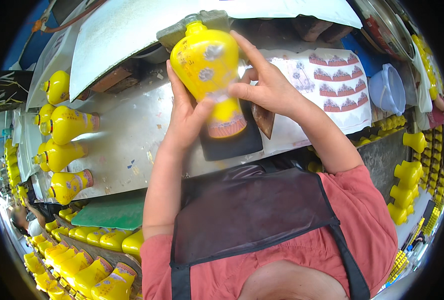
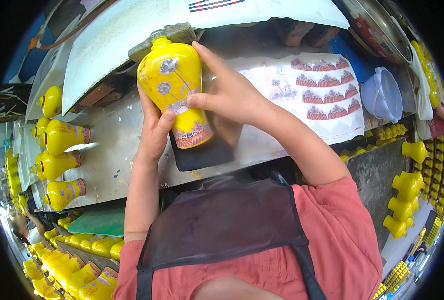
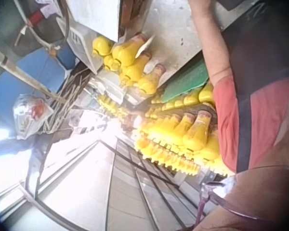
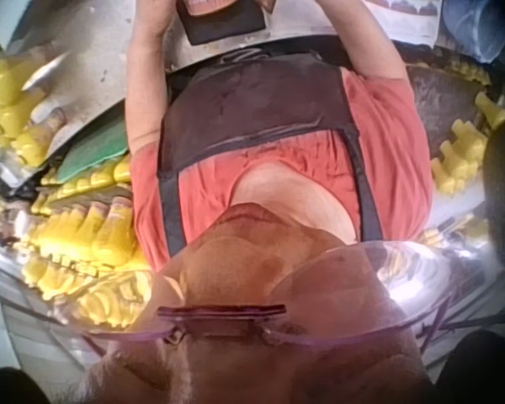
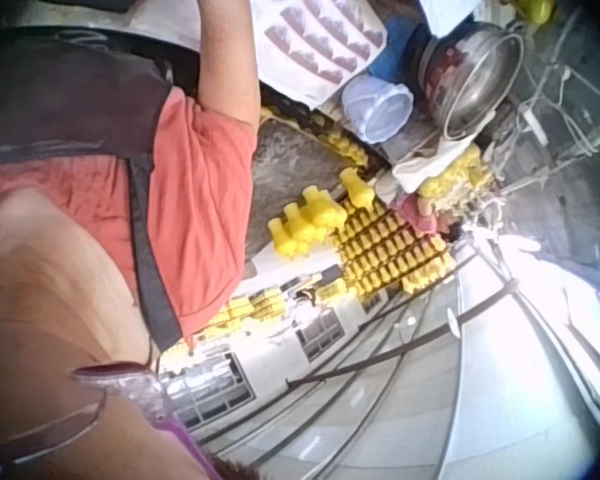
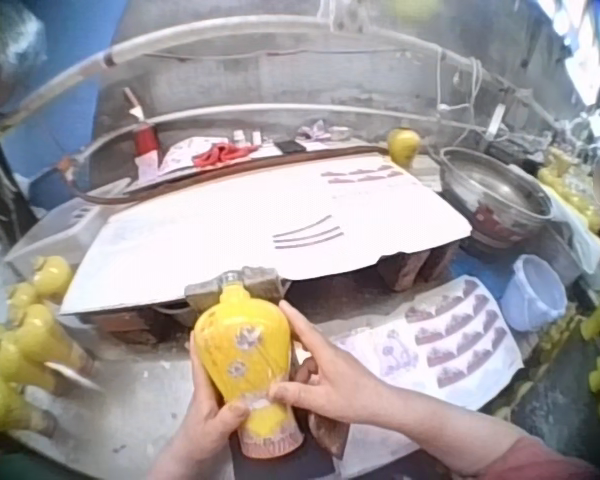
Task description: The person holds a yellow vase and rubs its surface with a small brown abrasive pad. They rotate the vase to treat different sides, then place it down and pick up another yellow vase to repeat the same rubbing process.
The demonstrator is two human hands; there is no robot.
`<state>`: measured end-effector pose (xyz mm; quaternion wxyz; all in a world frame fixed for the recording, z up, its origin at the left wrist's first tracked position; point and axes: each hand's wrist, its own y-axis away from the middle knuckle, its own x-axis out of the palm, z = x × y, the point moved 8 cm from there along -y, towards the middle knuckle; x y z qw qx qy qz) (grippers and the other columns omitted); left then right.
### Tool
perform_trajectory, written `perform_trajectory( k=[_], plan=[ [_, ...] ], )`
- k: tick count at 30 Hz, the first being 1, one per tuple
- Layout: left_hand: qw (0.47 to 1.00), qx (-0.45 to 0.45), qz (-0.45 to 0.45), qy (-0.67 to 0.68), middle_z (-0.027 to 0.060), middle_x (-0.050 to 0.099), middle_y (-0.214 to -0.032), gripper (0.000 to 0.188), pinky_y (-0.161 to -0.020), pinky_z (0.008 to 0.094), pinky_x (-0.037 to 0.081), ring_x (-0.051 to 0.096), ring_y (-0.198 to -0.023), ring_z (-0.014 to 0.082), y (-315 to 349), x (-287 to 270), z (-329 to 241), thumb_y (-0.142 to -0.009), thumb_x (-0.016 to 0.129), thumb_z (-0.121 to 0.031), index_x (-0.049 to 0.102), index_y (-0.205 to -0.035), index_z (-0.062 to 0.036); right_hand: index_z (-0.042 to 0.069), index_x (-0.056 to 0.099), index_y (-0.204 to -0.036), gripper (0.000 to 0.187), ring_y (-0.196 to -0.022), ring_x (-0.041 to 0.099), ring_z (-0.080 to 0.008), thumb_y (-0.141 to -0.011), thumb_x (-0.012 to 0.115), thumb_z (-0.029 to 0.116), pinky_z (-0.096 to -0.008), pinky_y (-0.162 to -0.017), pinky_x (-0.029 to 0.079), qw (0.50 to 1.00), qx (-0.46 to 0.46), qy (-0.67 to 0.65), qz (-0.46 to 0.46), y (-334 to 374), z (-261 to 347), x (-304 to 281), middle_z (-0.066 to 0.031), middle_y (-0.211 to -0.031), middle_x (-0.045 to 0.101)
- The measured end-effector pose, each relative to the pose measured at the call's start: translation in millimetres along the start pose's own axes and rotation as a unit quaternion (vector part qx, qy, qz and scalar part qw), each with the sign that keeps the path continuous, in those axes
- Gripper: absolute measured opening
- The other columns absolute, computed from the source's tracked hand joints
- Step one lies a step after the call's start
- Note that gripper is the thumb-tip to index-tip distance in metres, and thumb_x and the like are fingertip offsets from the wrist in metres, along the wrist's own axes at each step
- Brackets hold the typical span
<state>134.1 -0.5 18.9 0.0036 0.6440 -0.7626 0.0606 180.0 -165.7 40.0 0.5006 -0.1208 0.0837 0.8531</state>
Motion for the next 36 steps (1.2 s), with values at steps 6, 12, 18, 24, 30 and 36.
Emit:
perform_trajectory(
  k=[6, 12, 18, 24, 30, 36],
  plan=[
    [0.999, 0.006, 0.027, 0.031, 0.0176, 0.016, -0.168, 0.114, -0.124, 0.0431, 0.025, 0.025, -0.154, 0.0315, 4, -1, 1, -0.094, 0.067, -0.029, -0.023, -0.162, -0.0105, 0.016, 0.020, -0.166, 0.096, -0.084, 0.066, -0.0132, -0.087, 0.076, 0.018, -0.0304, -0.079, 0.055, 0.999, 0.020, 0.032, 0.017, 5, 3, -2, -0.0132, -0.136, 0.059],
    [0.970, 0.196, -0.080, -0.123, 0.0187, 0.011, -0.170, 0.102, -0.125, 0.0457, 0.021, 0.014, -0.158, 0.0318, 0, -24, -32, -0.094, 0.066, -0.031, -0.004, -0.167, -0.0106, 0.016, 0.021, -0.166, 0.084, -0.086, 0.066, -0.0118, -0.096, 0.067, 0.017, -0.0301, -0.080, 0.056, 0.997, 0.027, -0.076, 0.019, 2, 2, -1, -0.0100, -0.134, 0.059],
    [0.835, 0.268, -0.087, -0.472, 0.0239, 0.018, -0.165, 0.078, -0.120, 0.0532, 0.026, 0.026, -0.148, 0.0450, -4, -3, -41, -0.090, 0.064, -0.035, 0.033, -0.160, -0.0257, 0.014, 0.025, -0.164, 0.092, -0.085, 0.069, -0.0168, -0.091, 0.077, 0.030, -0.0347, -0.082, 0.057, 0.999, 0.002, -0.035, -0.024, 2, 2, 1, -0.0179, -0.139, 0.059],
    [0.845, 0.303, -0.105, -0.428, 0.0244, 0.021, -0.164, 0.079, -0.119, 0.0543, 0.028, 0.031, -0.145, 0.0453, -3, -5, -35, -0.091, 0.063, -0.037, 0.030, -0.161, -0.0227, 0.013, 0.025, -0.164, 0.100, -0.082, 0.069, -0.0180, -0.085, 0.082, 0.034, -0.0345, -0.080, 0.056, 0.999, -0.008, 0.004, -0.047, 3, 6, 0, -0.0186, -0.135, 0.064],
    [0.848, 0.305, -0.108, -0.421, 0.0244, 0.022, -0.163, 0.083, -0.118, 0.0534, 0.029, 0.032, -0.145, 0.0449, -2, -6, -33, -0.090, 0.064, -0.040, 0.029, -0.162, -0.0180, 0.014, 0.026, -0.164, 0.104, -0.080, 0.069, -0.0185, -0.081, 0.085, 0.036, -0.0339, -0.079, 0.056, 0.999, -0.003, 0.014, -0.041, 2, 1, -1, -0.0177, -0.136, 0.063],
    [0.852, 0.297, -0.092, -0.421, 0.0239, 0.021, -0.164, 0.086, -0.118, 0.0525, 0.031, 0.032, -0.145, 0.0443, -6, -8, -34, -0.089, 0.064, -0.042, 0.027, -0.162, -0.0170, 0.014, 0.025, -0.164, 0.103, -0.084, 0.069, -0.0193, -0.082, 0.085, 0.031, -0.0340, -0.083, 0.056, 0.998, -0.027, -0.021, -0.051, 1, -1, 1, -0.0170, -0.148, 0.054]
  ],
)
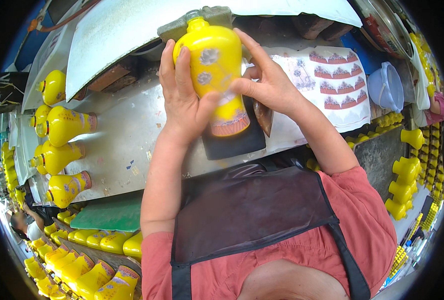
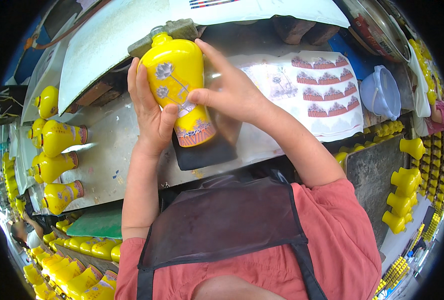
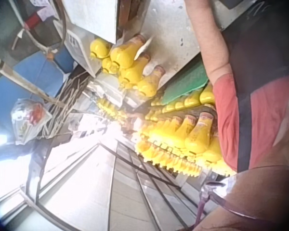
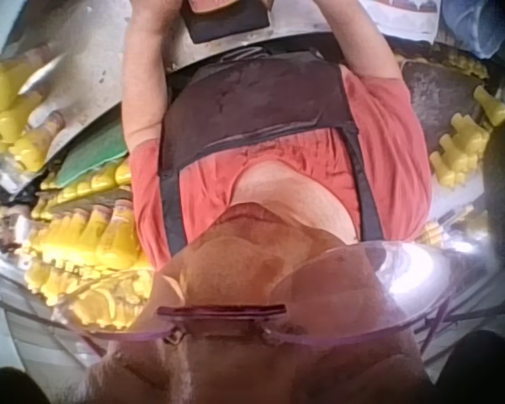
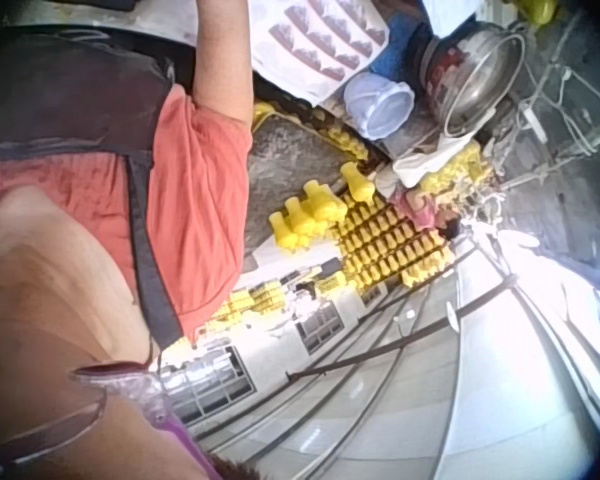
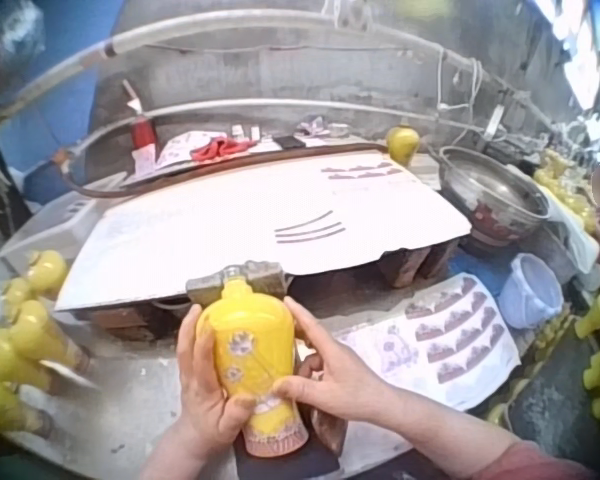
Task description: The person holds a yellow vase and rubs its surface with a small brown abrasive pad. They rotate the vase to treat different sides, then place it down and pick up another yellow vase to repeat the same rubbing process.
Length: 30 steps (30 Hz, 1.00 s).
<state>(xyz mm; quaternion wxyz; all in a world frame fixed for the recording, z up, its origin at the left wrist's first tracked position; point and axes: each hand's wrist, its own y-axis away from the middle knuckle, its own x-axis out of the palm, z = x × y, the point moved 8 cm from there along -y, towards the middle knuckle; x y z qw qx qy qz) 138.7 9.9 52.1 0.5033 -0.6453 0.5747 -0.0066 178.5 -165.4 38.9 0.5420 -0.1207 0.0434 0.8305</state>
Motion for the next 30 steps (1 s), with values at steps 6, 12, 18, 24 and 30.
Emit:
perform_trajectory(
  k=[6, 12, 18, 24, 30],
  plan=[
    [1.000, 0.000, 0.023, 0.001, 0.0230, 0.020, -0.165, 0.088, -0.120, 0.0524, 0.029, 0.029, -0.148, 0.0440, -1, 0, 4, -0.091, 0.063, -0.047, 0.023, -0.164, -0.0190, 0.013, 0.026, -0.164, 0.101, -0.087, 0.069, -0.0184, -0.083, 0.084, 0.029, -0.0342, -0.085, 0.056, 1.000, 0.003, -0.004, 0.000, 0, -3, -1, -0.0161, -0.151, 0.052],
    [0.999, 0.012, 0.034, 0.002, 0.0227, 0.019, -0.165, 0.087, -0.120, 0.0520, 0.030, 0.027, -0.150, 0.0435, -1, 0, 8, -0.094, 0.060, -0.054, 0.021, -0.165, -0.0210, 0.014, 0.027, -0.164, 0.103, -0.083, 0.068, -0.0170, -0.081, 0.085, 0.029, -0.0337, -0.081, 0.056, 1.000, 0.017, -0.016, 0.004, -1, -5, 0, -0.0166, -0.146, 0.056],
    [0.999, 0.018, 0.040, 0.000, 0.0221, 0.018, -0.166, 0.086, -0.120, 0.0523, 0.030, 0.029, -0.149, 0.0435, -2, 0, 8, -0.096, 0.056, -0.059, 0.020, -0.165, -0.0225, 0.014, 0.027, -0.164, 0.103, -0.081, 0.067, -0.0165, -0.080, 0.085, 0.029, -0.0335, -0.079, 0.056, 1.000, 0.023, -0.017, 0.002, 0, -6, -1, -0.0164, -0.143, 0.057],
    [0.999, 0.019, 0.041, -0.003, 0.0224, 0.018, -0.166, 0.087, -0.119, 0.0517, 0.031, 0.029, -0.149, 0.0437, -2, 1, 9, -0.096, 0.056, -0.061, 0.019, -0.165, -0.0222, 0.014, 0.028, -0.163, 0.102, -0.079, 0.067, -0.0170, -0.080, 0.085, 0.029, -0.0337, -0.077, 0.055, 0.999, 0.032, -0.018, 0.008, 0, -8, 1, -0.0164, -0.131, 0.064],
    [0.974, -0.114, 0.040, 0.190, 0.0263, 0.013, -0.168, 0.108, -0.122, 0.0516, 0.027, 0.024, -0.152, 0.0446, 2, 6, 18, -0.090, 0.067, -0.053, 0.002, -0.165, -0.0099, 0.013, 0.031, -0.162, 0.093, -0.077, 0.066, -0.0163, -0.085, 0.080, 0.029, -0.0320, -0.075, 0.055, 0.999, 0.030, 0.033, -0.007, -1, 7, -13, -0.0154, -0.116, 0.068]
  ],
)
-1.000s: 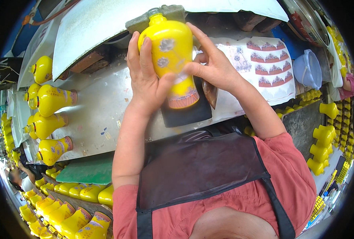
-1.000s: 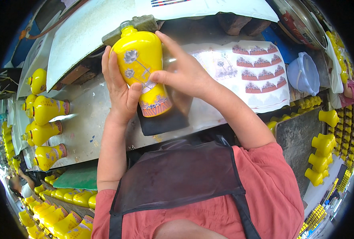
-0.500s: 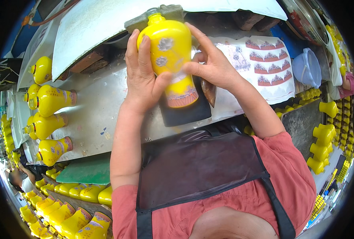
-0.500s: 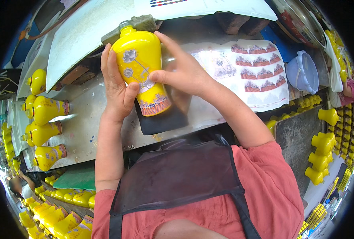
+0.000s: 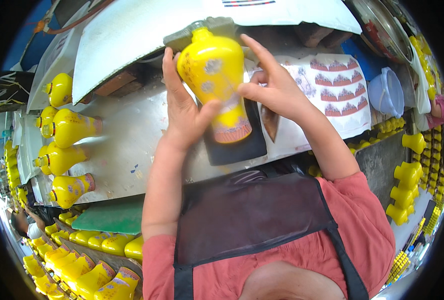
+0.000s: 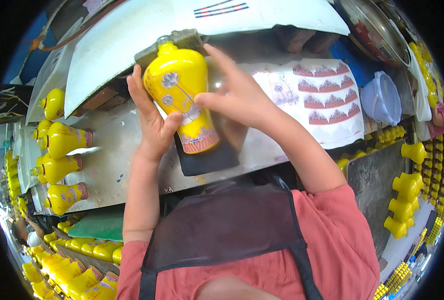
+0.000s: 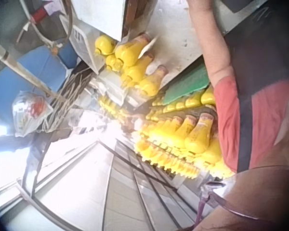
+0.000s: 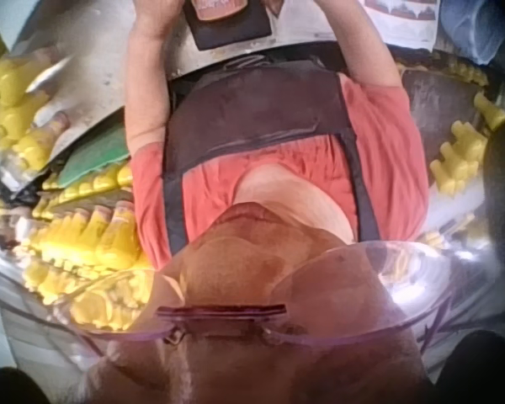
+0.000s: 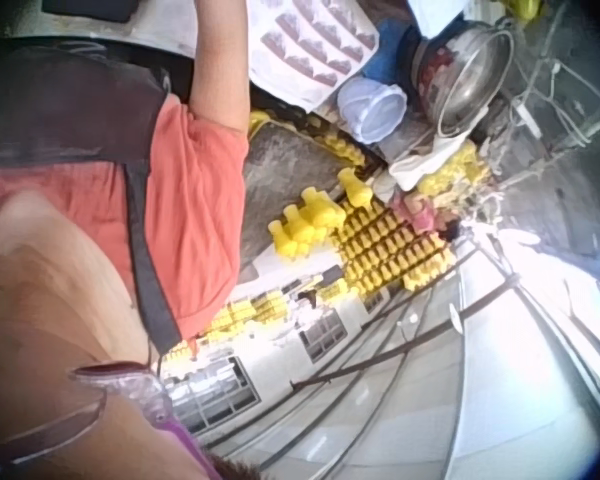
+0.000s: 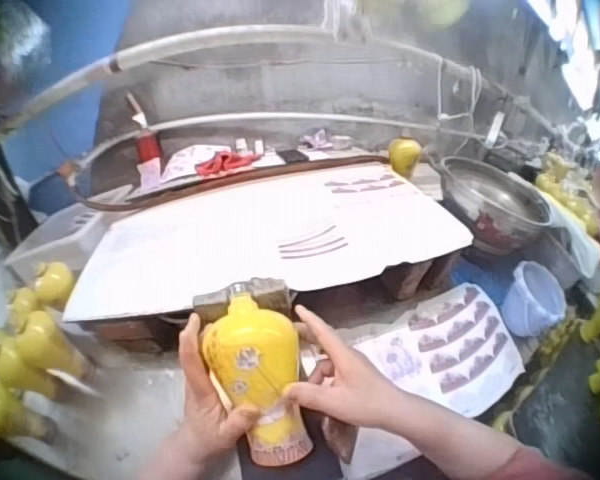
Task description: The person holds a yellow vase and rubs its surface with a small brown abrasive pad. They rotate the vase to treat different sides, then place it down and pick up another yellow vase to repeat the same rubbing process.
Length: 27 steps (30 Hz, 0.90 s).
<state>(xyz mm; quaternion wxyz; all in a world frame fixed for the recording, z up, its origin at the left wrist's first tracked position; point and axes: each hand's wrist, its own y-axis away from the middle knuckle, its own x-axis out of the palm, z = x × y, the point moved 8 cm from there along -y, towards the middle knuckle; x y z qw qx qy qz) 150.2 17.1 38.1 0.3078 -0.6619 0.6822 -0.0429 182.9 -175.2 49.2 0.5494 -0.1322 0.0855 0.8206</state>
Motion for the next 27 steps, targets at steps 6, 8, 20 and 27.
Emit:
perform_trajectory(
  k=[6, 8, 20, 27],
  plan=[
    [0.991, -0.121, -0.002, 0.053, 0.0329, 0.019, -0.161, 0.119, -0.123, 0.0500, 0.026, 0.027, -0.150, 0.0475, 5, 11, -1, -0.080, 0.076, -0.036, -0.003, -0.161, 0.0009, 0.009, 0.039, -0.159, 0.071, -0.075, 0.060, -0.0090, -0.098, 0.069, 0.031, -0.0252, -0.070, 0.052, 1.000, 0.001, -0.003, 0.028, -10, 12, 3, -0.0067, -0.096, 0.065],
    [0.995, -0.068, -0.001, -0.073, 0.0342, 0.019, -0.160, 0.118, -0.123, 0.0503, 0.026, 0.028, -0.149, 0.0493, 1, 7, -15, -0.079, 0.077, -0.035, 0.000, -0.160, 0.0029, 0.008, 0.042, -0.157, 0.064, -0.075, 0.059, -0.0071, -0.102, 0.067, 0.029, -0.0231, -0.070, 0.051, 0.999, 0.006, -0.047, 0.019, -18, 16, 0, -0.0031, -0.092, 0.064],
    [0.989, -0.102, 0.010, -0.109, 0.0334, 0.018, -0.160, 0.122, -0.120, 0.0515, 0.031, 0.029, -0.147, 0.0494, -1, 7, -18, -0.075, 0.081, -0.036, 0.002, -0.159, 0.0042, 0.001, 0.065, -0.089, 0.038, -0.058, 0.066, -0.0121, -0.081, 0.079, 0.036, -0.0275, -0.052, 0.052, 0.970, -0.071, 0.232, 0.005, -76, 87, -3, -0.0077, -0.067, 0.067],
    [0.991, -0.089, 0.014, -0.101, 0.0332, 0.017, -0.160, 0.122, -0.121, 0.0523, 0.029, 0.027, -0.148, 0.0496, -1, 8, -13, -0.074, 0.081, -0.038, 0.003, -0.159, 0.0033, 0.002, 0.065, -0.084, 0.039, -0.058, 0.065, -0.0130, -0.079, 0.080, 0.038, -0.0275, -0.054, 0.053, 0.966, -0.044, 0.256, 0.011, -86, 83, -1, -0.0068, -0.069, 0.066]
  ],
)
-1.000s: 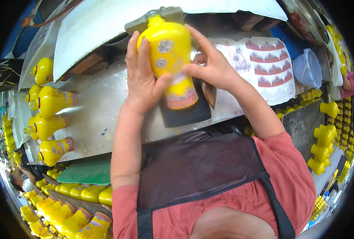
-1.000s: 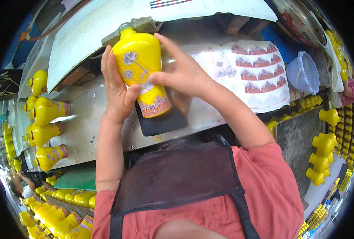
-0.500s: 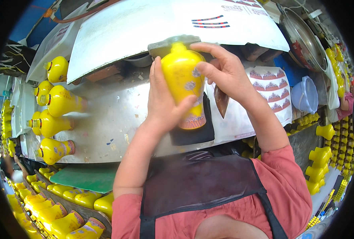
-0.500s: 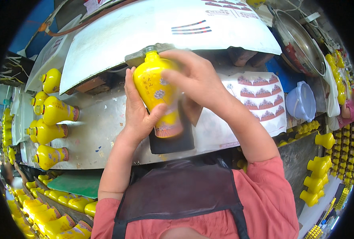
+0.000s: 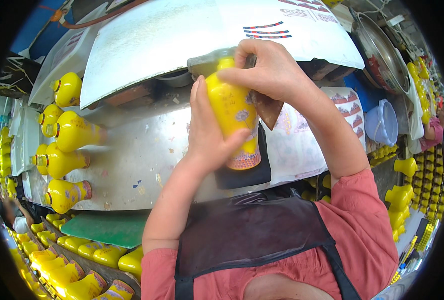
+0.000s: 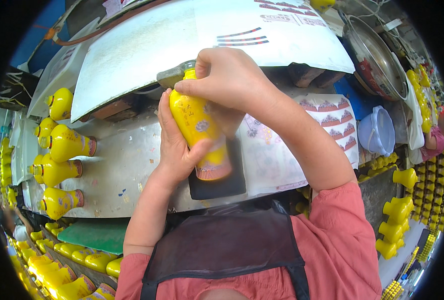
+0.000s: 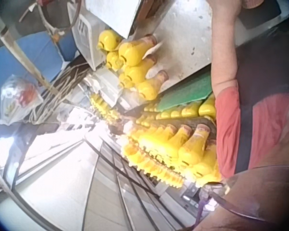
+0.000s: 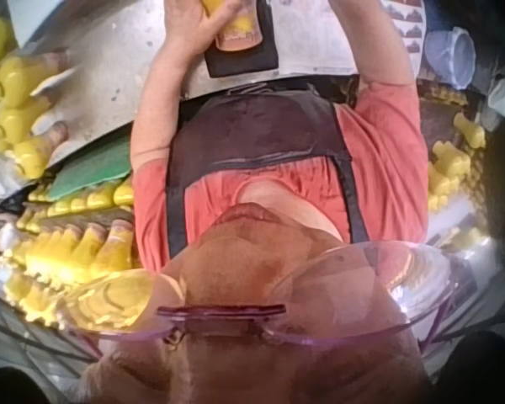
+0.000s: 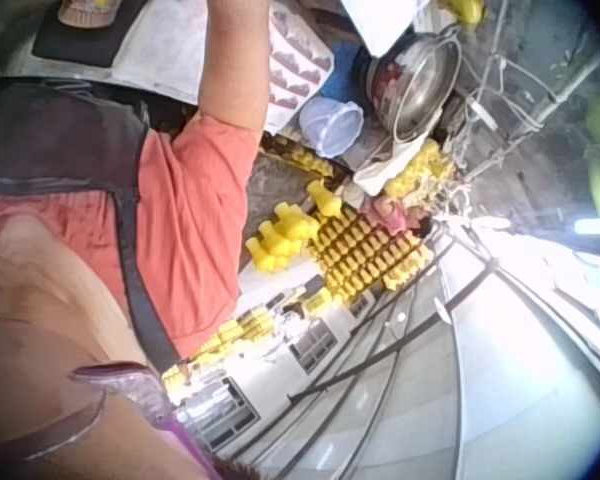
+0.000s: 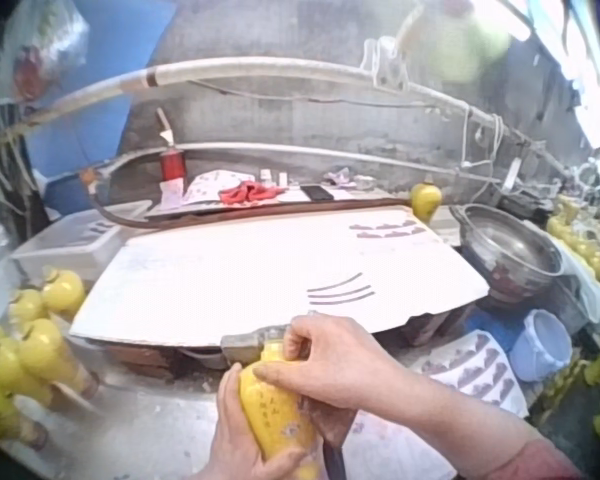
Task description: The person holds a yellow vase and rubs its surface with a small brown abrasive pad. They rotate the vase to treat different sides, then place it down and pick up another yellow vase to repeat the same rubbing process.
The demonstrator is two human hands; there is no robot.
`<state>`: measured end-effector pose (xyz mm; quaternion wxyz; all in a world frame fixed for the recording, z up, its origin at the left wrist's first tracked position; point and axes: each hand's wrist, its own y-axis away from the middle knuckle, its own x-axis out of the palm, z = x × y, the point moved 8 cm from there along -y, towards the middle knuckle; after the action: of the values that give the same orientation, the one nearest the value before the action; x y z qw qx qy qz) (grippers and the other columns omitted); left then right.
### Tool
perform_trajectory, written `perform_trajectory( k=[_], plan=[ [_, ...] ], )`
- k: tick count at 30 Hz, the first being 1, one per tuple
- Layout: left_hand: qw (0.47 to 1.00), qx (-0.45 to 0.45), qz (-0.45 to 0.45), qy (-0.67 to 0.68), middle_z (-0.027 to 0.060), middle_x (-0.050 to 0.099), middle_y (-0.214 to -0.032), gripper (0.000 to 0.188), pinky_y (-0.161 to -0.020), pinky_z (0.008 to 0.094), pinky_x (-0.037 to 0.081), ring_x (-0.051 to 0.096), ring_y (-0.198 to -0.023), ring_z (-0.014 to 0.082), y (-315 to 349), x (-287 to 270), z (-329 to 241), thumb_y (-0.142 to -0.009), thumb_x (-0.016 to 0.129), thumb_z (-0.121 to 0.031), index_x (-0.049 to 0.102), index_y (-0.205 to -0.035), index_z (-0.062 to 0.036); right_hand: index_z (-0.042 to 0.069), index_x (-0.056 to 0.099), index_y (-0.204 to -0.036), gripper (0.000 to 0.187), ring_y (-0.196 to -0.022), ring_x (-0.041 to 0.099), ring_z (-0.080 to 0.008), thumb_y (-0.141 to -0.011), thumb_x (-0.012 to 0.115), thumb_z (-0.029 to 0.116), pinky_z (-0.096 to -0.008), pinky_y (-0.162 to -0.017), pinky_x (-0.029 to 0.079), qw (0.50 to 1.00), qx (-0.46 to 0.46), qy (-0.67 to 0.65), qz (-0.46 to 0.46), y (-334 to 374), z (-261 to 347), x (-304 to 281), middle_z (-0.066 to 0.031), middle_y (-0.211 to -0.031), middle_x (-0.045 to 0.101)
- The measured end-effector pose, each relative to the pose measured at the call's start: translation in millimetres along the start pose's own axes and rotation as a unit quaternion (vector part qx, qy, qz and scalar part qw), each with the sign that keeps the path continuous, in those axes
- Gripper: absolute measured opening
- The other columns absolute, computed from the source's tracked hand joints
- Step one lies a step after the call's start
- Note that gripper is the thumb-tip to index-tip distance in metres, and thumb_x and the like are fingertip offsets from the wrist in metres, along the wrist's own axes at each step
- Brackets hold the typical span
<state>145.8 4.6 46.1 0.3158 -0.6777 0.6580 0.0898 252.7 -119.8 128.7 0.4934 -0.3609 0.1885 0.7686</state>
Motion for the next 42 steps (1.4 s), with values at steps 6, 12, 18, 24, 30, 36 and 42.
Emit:
perform_trajectory(
  k=[6, 12, 18, 24, 30, 36, 42],
  plan=[
    [1.000, -0.004, 0.004, 0.006, 0.0331, 0.017, -0.160, 0.122, -0.122, 0.0523, 0.028, 0.025, -0.148, 0.0496, 0, 0, 1, -0.074, 0.081, -0.038, 0.004, -0.159, 0.0030, 0.000, 0.067, -0.084, 0.055, -0.068, 0.071, -0.0290, -0.076, 0.078, 0.053, -0.0381, -0.066, 0.056, 0.999, -0.014, -0.017, 0.025, 4, 7, -3, -0.0177, -0.077, 0.071],
    [1.000, -0.011, 0.007, 0.014, 0.0331, 0.016, -0.160, 0.122, -0.122, 0.0524, 0.028, 0.025, -0.149, 0.0496, 0, 2, 1, -0.074, 0.080, -0.037, 0.003, -0.159, 0.0027, 0.000, 0.067, -0.082, 0.053, -0.070, 0.070, -0.0327, -0.075, 0.077, 0.052, -0.0401, -0.067, 0.056, 0.998, -0.021, 0.058, 0.018, 1, 11, -1, -0.0184, -0.075, 0.070],
    [1.000, 0.002, 0.003, -0.002, 0.0330, 0.016, -0.160, 0.121, -0.121, 0.0523, 0.029, 0.026, -0.148, 0.0498, -1, 0, -2, -0.074, 0.081, -0.036, 0.003, -0.159, 0.0025, 0.000, 0.067, -0.078, 0.053, -0.070, 0.070, -0.0322, -0.074, 0.076, 0.052, -0.0394, -0.067, 0.055, 0.998, -0.005, 0.055, 0.011, -5, 6, 2, -0.0180, -0.074, 0.070],
    [1.000, 0.017, -0.005, -0.022, 0.0323, 0.018, -0.161, 0.122, -0.123, 0.0510, 0.028, 0.025, -0.150, 0.0494, 1, -1, 1, -0.076, 0.081, -0.036, 0.002, -0.160, 0.0021, 0.003, 0.065, -0.087, 0.042, -0.052, 0.062, -0.0123, -0.094, 0.068, 0.045, -0.0267, -0.049, 0.049, 0.997, 0.004, -0.076, 0.024, -4, -5, -4, -0.0052, -0.066, 0.064],
    [0.976, -0.048, -0.047, 0.209, 0.0243, 0.030, -0.157, 0.099, -0.112, 0.0454, 0.042, 0.045, -0.136, 0.0342, 21, -5, 18, -0.089, 0.065, -0.028, 0.005, -0.163, -0.0001, 0.008, 0.066, -0.123, 0.039, -0.060, 0.057, -0.0056, -0.107, 0.052, 0.040, -0.0220, -0.055, 0.047, 0.988, 0.053, -0.142, -0.028, 50, -51, -16, -0.0005, -0.078, 0.061],
    [0.964, -0.078, -0.036, 0.252, 0.0194, 0.035, -0.156, 0.087, -0.108, 0.0405, 0.043, 0.053, -0.124, 0.0259, 39, 10, 22, -0.096, 0.059, -0.018, 0.008, -0.165, -0.0028, 0.001, 0.028, -0.162, 0.081, -0.103, 0.059, -0.0126, -0.101, 0.067, 0.038, -0.0267, -0.085, 0.051, 0.953, 0.103, -0.265, 0.108, 102, -80, 67, -0.0117, -0.123, 0.061],
    [0.918, -0.088, -0.024, 0.386, 0.0139, 0.033, -0.162, 0.084, -0.113, 0.0393, 0.039, 0.051, -0.130, 0.0240, 42, 12, 25, -0.098, 0.058, -0.015, 0.010, -0.167, -0.0093, 0.008, 0.027, -0.163, 0.082, -0.067, 0.059, -0.0101, -0.097, 0.070, 0.033, -0.0261, -0.057, 0.049, 0.925, 0.097, -0.353, 0.103, 104, -91, 79, -0.0072, -0.089, 0.062]
  ],
)
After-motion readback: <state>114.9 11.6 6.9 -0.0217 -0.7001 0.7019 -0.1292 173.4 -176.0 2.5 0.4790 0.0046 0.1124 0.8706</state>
